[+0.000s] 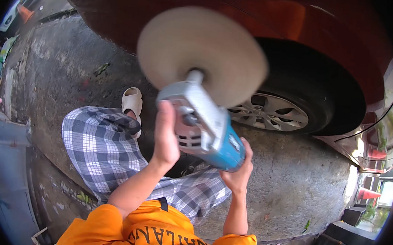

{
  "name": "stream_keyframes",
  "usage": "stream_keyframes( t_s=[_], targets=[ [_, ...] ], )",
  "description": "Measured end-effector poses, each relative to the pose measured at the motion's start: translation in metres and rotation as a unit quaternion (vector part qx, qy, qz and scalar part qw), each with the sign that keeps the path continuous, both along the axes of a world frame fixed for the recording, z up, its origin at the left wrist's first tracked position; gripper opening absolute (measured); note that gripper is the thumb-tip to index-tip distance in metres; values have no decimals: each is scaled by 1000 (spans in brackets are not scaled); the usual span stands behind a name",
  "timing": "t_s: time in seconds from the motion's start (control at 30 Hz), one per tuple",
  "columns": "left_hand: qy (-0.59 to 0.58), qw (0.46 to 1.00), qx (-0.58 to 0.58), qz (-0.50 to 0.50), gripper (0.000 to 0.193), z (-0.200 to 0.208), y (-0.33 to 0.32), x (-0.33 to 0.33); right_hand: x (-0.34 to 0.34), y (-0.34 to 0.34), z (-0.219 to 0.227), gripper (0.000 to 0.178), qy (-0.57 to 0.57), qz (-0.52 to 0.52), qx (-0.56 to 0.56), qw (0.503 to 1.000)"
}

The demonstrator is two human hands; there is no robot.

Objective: The person uses a power polisher to buff the red exterior surface of a car, moving the tool across a scratched area and touching the surface with their hand.

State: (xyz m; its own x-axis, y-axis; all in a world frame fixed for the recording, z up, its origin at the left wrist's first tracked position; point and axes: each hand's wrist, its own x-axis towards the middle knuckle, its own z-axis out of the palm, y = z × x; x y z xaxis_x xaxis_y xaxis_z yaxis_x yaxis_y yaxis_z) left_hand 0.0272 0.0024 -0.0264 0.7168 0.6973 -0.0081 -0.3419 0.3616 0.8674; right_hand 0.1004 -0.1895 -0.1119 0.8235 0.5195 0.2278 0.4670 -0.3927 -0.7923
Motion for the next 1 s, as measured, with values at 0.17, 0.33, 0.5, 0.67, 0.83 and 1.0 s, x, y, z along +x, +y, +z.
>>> stream_keyframes(
  t_s=[0.17,0.33,0.5,0.67,0.83,1.0],
  targets=[
    [4,989,115,-96,58,46,-30,27,8,-17,8,90,0,-33,136,990],
    [17,1000,7,24,65,2,-3,9,3,2,-8,84,29,-9,59,998],
    [17,985,-63,157,66,-37,35,-5,6,34,-18,82,45,55,-9,997],
    [54,984,-55,158,69,-28,23,-3,6,33,-29,85,72,61,-1,995],
    [30,984,166,-47,56,39,-15,17,4,11,-30,91,86,-4,157,984],
    [55,973,209,-80,55,56,-28,23,3,1,-27,91,90,-21,201,975]
  ],
)
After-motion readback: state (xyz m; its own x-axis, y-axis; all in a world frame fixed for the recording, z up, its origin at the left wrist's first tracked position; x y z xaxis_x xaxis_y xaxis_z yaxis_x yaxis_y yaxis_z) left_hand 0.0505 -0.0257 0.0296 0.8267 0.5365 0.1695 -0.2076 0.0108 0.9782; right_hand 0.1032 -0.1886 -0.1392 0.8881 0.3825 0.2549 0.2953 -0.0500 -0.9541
